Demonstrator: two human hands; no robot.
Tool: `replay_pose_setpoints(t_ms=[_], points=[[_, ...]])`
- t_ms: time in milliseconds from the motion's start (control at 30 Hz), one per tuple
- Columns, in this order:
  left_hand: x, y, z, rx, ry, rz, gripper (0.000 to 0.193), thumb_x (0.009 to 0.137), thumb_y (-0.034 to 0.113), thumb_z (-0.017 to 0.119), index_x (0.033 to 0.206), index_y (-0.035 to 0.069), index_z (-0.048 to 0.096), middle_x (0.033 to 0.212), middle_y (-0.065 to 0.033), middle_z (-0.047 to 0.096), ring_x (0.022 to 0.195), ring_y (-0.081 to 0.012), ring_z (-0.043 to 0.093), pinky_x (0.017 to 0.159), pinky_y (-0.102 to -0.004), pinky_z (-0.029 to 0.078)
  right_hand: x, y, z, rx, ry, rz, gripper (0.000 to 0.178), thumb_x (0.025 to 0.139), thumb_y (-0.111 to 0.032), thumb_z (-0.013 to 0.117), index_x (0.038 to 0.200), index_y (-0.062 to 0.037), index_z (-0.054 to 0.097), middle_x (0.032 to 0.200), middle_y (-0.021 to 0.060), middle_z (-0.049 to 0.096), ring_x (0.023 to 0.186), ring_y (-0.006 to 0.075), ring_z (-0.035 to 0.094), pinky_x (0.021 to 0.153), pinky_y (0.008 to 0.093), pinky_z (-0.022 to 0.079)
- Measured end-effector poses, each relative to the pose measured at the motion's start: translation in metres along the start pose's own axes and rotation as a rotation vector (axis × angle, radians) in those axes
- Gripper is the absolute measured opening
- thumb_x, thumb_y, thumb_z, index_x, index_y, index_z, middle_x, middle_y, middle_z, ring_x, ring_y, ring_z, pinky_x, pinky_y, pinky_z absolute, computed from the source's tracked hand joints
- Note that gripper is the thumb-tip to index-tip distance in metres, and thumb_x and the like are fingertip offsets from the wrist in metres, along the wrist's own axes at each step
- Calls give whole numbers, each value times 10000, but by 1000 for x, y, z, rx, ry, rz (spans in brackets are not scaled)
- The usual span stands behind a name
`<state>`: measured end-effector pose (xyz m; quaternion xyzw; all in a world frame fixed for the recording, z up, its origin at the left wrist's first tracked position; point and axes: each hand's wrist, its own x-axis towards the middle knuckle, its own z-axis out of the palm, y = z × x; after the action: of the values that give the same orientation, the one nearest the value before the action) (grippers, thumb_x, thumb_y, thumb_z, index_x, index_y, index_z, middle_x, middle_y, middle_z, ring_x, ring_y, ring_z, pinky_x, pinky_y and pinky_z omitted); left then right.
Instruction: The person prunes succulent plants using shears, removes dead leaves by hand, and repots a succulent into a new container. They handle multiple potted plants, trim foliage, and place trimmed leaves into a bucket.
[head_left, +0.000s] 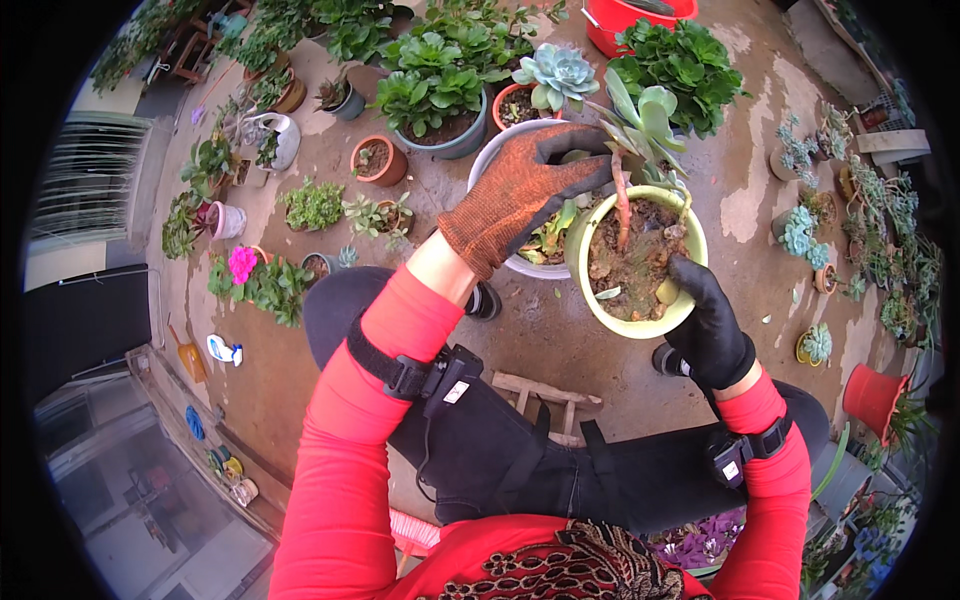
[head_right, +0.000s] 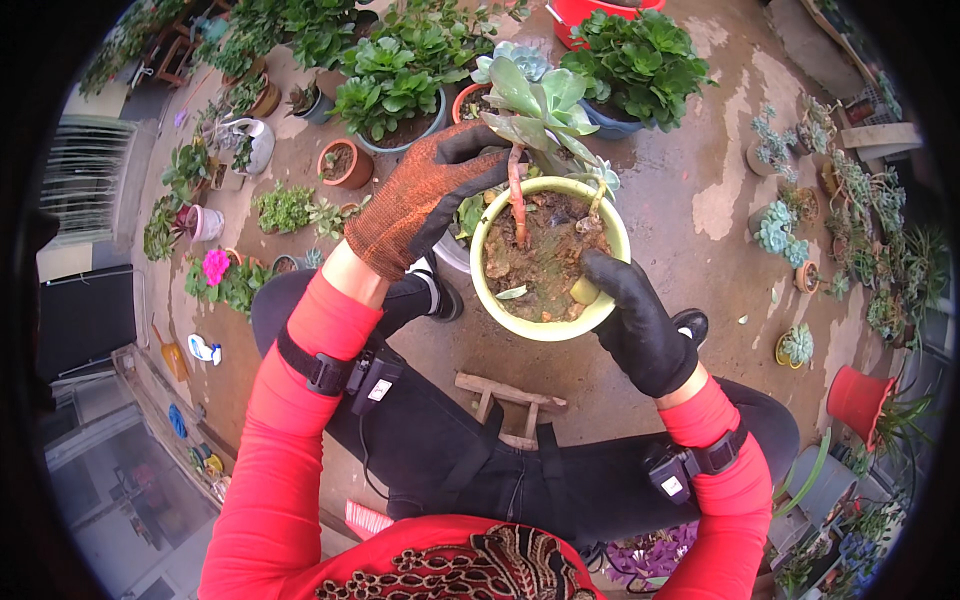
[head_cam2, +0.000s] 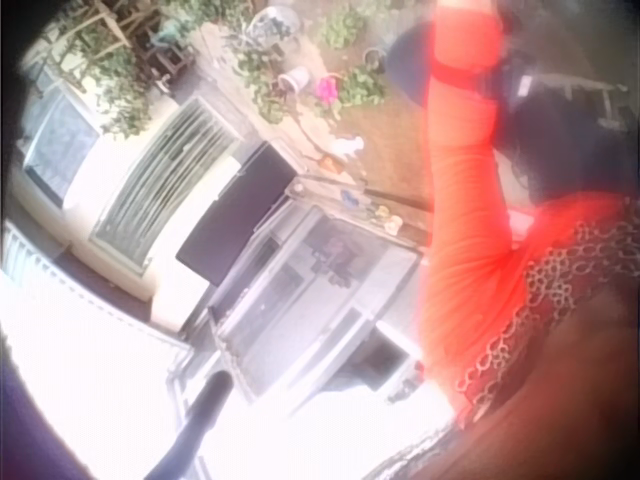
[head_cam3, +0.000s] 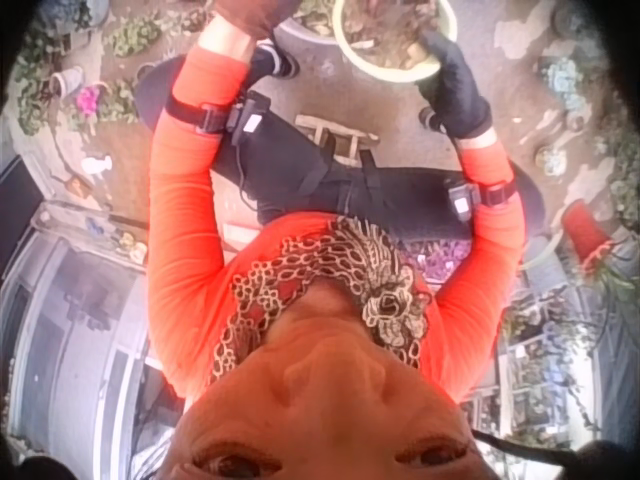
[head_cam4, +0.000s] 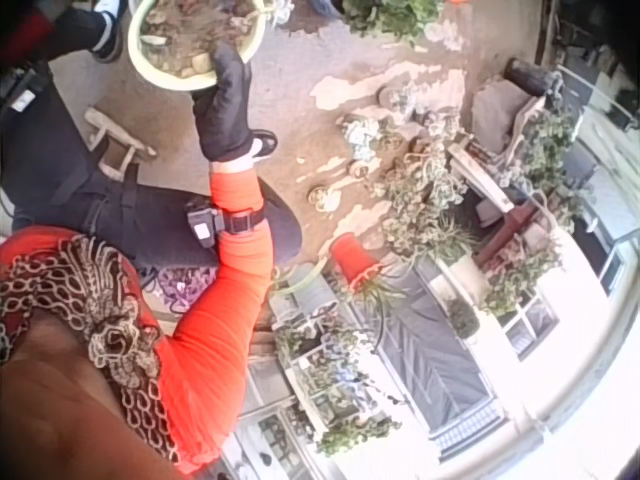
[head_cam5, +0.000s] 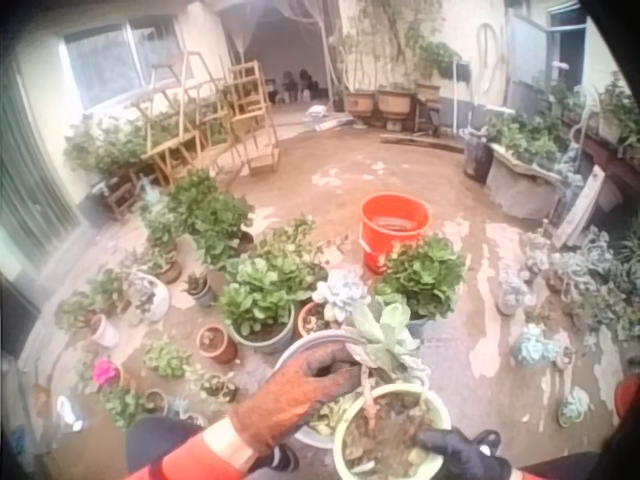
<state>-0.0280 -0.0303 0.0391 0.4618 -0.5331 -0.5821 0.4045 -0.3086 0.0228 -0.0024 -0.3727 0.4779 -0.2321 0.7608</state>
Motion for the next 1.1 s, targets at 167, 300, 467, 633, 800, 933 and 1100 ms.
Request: replay_pose_setpoints(t_ms=[167, 300, 467, 633, 800, 933, 1100], points=[[-3, -3, -6, 291, -6, 129, 319, 1026, 184, 537, 1263, -14, 620, 1280, -109, 625, 1119, -175, 612, 983, -324, 485, 12, 17, -10, -155, -178, -288, 703, 834, 195, 518, 1453, -126, 422, 1314, 131, 466, 1069, 197, 576, 828, 290, 529], [-7, -12, -15, 575, -10, 332, 436, 1079, 263, 411, 1394, -29, 484, 1406, -149, 541, 1265, -237, 547, 1069, -368, 447, 12, 12, -7, -479, -197, -677, 707, 821, 209, 518, 1442, -114, 426, 1331, 153, 455, 1109, 231, 579, 877, 321, 539], [-23, -18, 4, -291, -122, -175, 693, 1044, 546, 374, 1526, 52, 318, 1497, -159, 439, 1345, -241, 486, 1124, -379, 410, 3, -22, 21, -166, -72, -399, 514, 956, -162, 559, 1439, -83, 403, 1215, 84, 541, 998, 127, 604, 825, 264, 534], [-33, -21, 21, -583, -155, -444, 663, 1029, 429, 526, 1561, 137, 258, 1488, -88, 432, 1308, -194, 513, 1084, -371, 453, 10, -41, 44, 127, 18, -244, 625, 967, -274, 642, 1455, -28, 338, 1277, 107, 539, 1103, 147, 588, 902, 293, 518], [-28, -24, 24, -671, -55, -319, 655, 1017, 443, 508, 1532, 102, 287, 1498, -148, 444, 1317, -298, 522, 1099, -456, 455, 19, -32, 54, 7, 59, -466, 727, 921, -357, 705, 1431, 16, 346, 1295, 169, 500, 1183, 217, 528, 1006, 364, 462], [-24, -20, 14, -833, 7, -185, 526, 1016, 381, 500, 1447, 86, 432, 1404, -153, 537, 1272, -305, 558, 1073, -467, 480, 17, -25, 54, -25, 0, -391, 874, 921, -425, 699, 1515, 24, 242, 1461, 231, 342, 1353, 289, 417, 1079, 397, 425], [-24, -15, 2, -568, 85, -104, 508, 1040, 388, 367, 1457, 103, 428, 1429, -137, 528, 1288, -318, 548, 1051, -526, 483, 8, -30, 44, 200, -124, -412, 711, 992, -337, 620, 1494, 41, 287, 1402, 163, 450, 1295, 233, 485, 1046, 368, 459]])
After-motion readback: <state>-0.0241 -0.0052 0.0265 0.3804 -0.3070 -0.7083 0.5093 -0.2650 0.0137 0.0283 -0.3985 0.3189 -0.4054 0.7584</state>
